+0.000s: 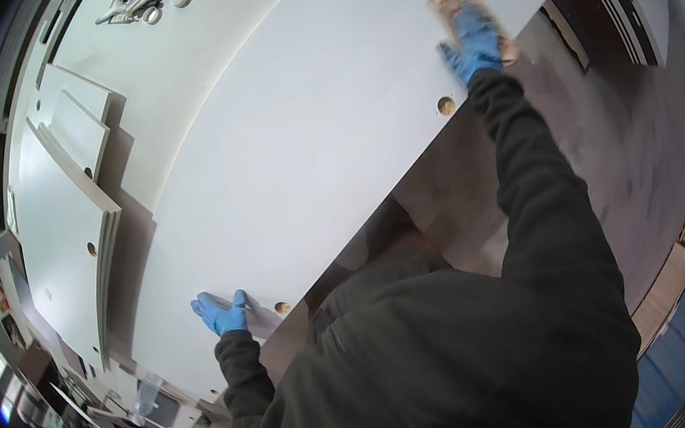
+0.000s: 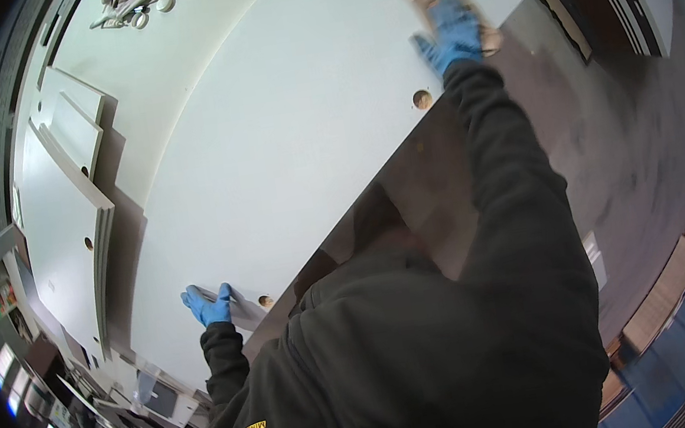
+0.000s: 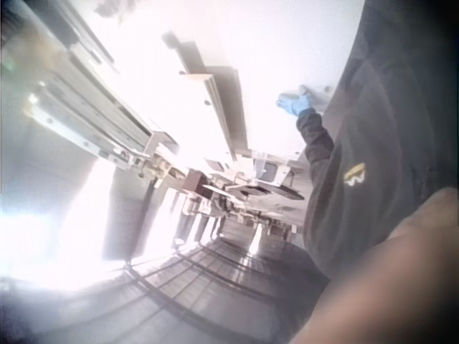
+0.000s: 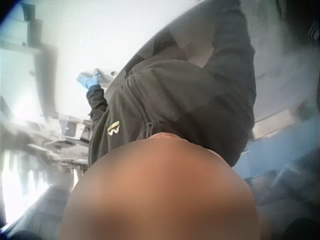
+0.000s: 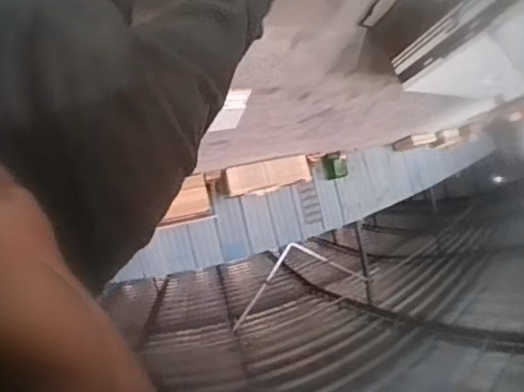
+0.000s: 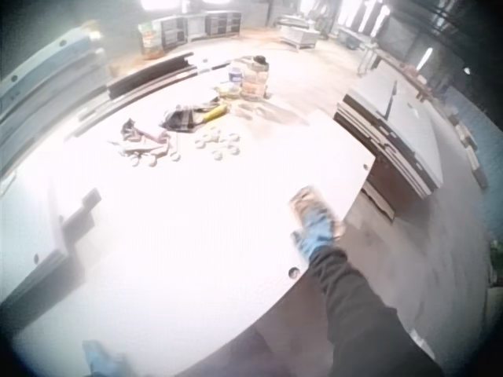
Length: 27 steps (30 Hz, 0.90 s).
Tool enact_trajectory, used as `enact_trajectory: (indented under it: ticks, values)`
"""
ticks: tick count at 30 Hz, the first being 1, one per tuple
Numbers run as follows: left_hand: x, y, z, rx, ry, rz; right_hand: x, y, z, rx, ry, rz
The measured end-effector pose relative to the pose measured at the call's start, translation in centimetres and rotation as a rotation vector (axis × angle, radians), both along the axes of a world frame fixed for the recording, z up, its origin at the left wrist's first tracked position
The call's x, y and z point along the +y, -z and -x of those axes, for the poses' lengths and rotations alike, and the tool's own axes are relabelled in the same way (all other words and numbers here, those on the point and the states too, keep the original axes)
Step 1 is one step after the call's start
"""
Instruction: The person wipes a large white panel with a cloth, then picks up a plastic bottle and pours liquid onto the cloth. They continue wiping the panel surface and edges, flip the panel over, and wipe the other side. The person repeats the process on multiple panels, handling them one at a time.
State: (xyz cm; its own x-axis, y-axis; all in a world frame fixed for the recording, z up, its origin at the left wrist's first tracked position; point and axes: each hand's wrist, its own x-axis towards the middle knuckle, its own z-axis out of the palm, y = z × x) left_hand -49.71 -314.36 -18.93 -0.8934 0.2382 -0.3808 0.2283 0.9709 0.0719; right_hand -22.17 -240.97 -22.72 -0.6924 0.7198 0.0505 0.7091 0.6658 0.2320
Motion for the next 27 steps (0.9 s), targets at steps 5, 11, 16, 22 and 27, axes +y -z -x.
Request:
enact_trajectory:
  ticks: [5, 11, 16, 22, 27]
  values:
    - [-0.8, 0.3, -0.2, 0.03, 0.026, 0.029, 1.5, -0.7, 1.5, -0.083, 0.051, 0.013]
    - [-1.2, 1.0, -0.7, 0.08, 0.041, -0.043, -26.8, -3.2, 10.6, 0.189, -0.762, 1.042]
    - [-0.2, 0.0, -0.4, -0.027, -0.045, 0.02, -40.0, -1.2, 22.3, 0.332, -1.274, 0.834]
    - [0.8, -1.2, -1.1, -0.032, -0.114, -0.04, -21.9, -0.6, 33.3, 0.262, -0.747, 0.509]
    - [0.6, -0.6, -1.0, -0.019, -0.132, -0.081, 2.0, 0.0, 24.2, 0.371, -0.218, 0.12]
